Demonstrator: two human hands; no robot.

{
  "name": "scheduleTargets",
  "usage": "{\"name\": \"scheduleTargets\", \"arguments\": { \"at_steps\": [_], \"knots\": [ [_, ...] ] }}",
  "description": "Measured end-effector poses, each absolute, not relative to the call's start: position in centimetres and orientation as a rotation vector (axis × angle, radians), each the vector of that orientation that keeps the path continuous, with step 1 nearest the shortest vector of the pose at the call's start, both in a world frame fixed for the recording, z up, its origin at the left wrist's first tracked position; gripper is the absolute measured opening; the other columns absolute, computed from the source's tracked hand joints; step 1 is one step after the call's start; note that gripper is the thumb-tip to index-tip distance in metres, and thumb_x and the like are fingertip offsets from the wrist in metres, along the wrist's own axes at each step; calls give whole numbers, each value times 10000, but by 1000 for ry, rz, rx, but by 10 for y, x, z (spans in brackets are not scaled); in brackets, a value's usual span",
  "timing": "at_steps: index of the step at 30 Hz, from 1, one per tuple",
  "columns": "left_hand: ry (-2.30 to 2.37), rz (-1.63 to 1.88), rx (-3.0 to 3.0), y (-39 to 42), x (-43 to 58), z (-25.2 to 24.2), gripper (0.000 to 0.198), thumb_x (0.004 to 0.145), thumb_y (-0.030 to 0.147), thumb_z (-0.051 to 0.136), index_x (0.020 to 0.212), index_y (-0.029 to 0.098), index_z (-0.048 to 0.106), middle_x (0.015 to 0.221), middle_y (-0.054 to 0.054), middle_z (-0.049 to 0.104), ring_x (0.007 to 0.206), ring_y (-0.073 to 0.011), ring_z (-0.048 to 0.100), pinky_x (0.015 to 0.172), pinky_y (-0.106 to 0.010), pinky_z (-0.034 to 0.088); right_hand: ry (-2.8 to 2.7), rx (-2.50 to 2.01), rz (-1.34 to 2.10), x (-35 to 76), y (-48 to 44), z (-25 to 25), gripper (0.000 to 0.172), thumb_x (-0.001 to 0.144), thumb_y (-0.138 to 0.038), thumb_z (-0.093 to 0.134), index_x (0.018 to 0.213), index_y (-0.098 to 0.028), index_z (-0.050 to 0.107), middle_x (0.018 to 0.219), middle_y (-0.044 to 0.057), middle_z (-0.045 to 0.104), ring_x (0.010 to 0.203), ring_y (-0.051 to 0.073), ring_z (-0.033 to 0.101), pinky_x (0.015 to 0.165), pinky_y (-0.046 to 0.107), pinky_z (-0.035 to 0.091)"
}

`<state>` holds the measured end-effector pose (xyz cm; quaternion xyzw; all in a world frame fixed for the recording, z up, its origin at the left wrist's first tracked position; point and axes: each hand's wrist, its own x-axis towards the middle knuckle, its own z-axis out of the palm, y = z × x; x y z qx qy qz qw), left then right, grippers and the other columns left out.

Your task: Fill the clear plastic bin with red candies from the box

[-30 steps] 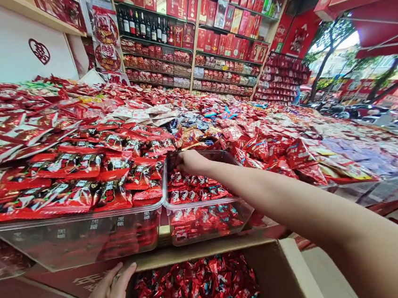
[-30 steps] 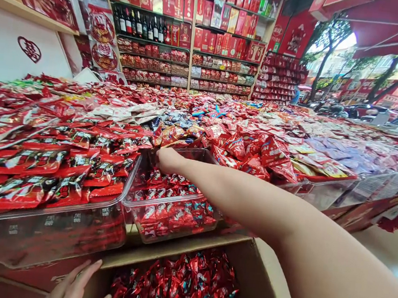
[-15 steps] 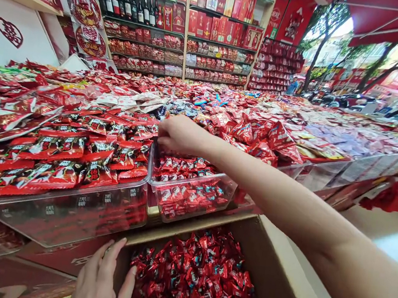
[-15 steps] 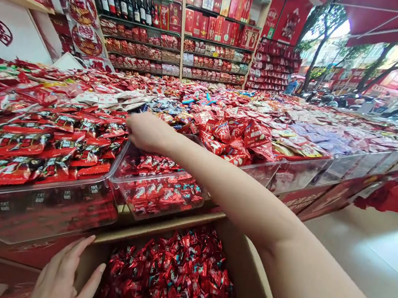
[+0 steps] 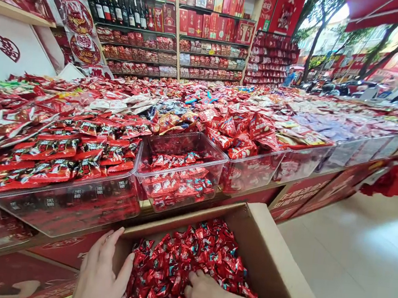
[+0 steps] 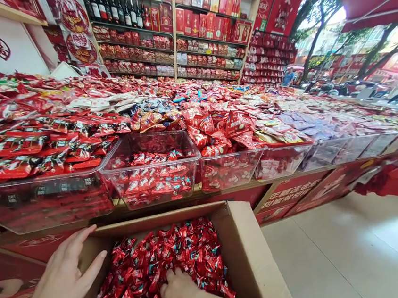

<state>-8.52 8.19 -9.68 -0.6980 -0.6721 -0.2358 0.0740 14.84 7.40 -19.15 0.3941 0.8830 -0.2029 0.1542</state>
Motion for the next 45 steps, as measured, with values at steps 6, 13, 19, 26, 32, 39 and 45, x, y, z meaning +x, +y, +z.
{"name": "scheduleTargets", "arguments": {
  "at_steps": [6, 13, 19, 26, 32, 39, 45],
  "knots": [
    [-1931, -801, -2049, 76, -79, -87, 465, 767, 342, 438, 1191, 158, 396, 1191, -156, 453, 1138, -293, 397, 935, -482, 331, 2631, 1371, -1020, 166, 86, -181, 220, 620, -84, 510, 770, -166, 648, 820, 69, 638, 787, 181, 581, 703, 265, 438],
    [-2287, -1536, -2470, 45, -15, -80, 408, 732, 256, 545, 1135, 265, 480, 1225, -33, 476, 1099, -189, 464, 940, -354, 377, 2113, 1773, -2650, 183, 92, -123, 186, 657, -270, 613, 765, -124, 572, 617, -8, 585, 533, 68, 506, 545, 209, 405],
    [-3004, -2140, -2454, 43, 22, -92, 336, 687, 388, 596, 935, 161, 596, 892, -45, 660, 744, -163, 599, 645, -280, 500, 1755, 1699, -3081, 178, 74, -91, 339, 554, -353, 704, 738, -112, 553, 560, -27, 570, 491, 55, 504, 526, 206, 405],
    [-3054, -2310, -2322, 40, 26, -82, 358, 775, 461, 444, 966, 174, 536, 872, -68, 664, 712, -164, 633, 580, -285, 503, 1589, 1769, -3267, 176, 69, -91, 305, 584, -330, 690, 747, -114, 548, 570, -24, 569, 496, 59, 517, 512, 198, 396],
    [-2582, -1994, -2552, 38, 24, -89, 255, 676, 307, 618, 906, 203, 582, 932, -44, 648, 849, -179, 601, 780, -337, 474, 1640, 1628, -3365, 177, 62, -87, 264, 592, -289, 694, 754, -123, 568, 687, -2, 588, 604, 69, 537, 593, 216, 430],
    [-2108, -1743, -2650, 40, 12, -92, 104, 698, 225, 579, 770, 249, 650, 945, -26, 594, 942, -181, 532, 922, -392, 367, 1167, 1576, -3544, 173, 55, -90, 367, 610, -315, 685, 910, -163, 539, 848, 11, 570, 645, 75, 542, 618, 254, 450],
    [-2297, -2154, -2486, 33, 24, -92, 277, 726, 246, 549, 996, 231, 490, 1181, -63, 493, 1090, -183, 486, 921, -348, 399, 1639, 1779, -3294, 168, 57, -91, 256, 610, -208, 669, 807, -134, 522, 696, -13, 560, 608, 63, 537, 630, 215, 418]
  ]
}}
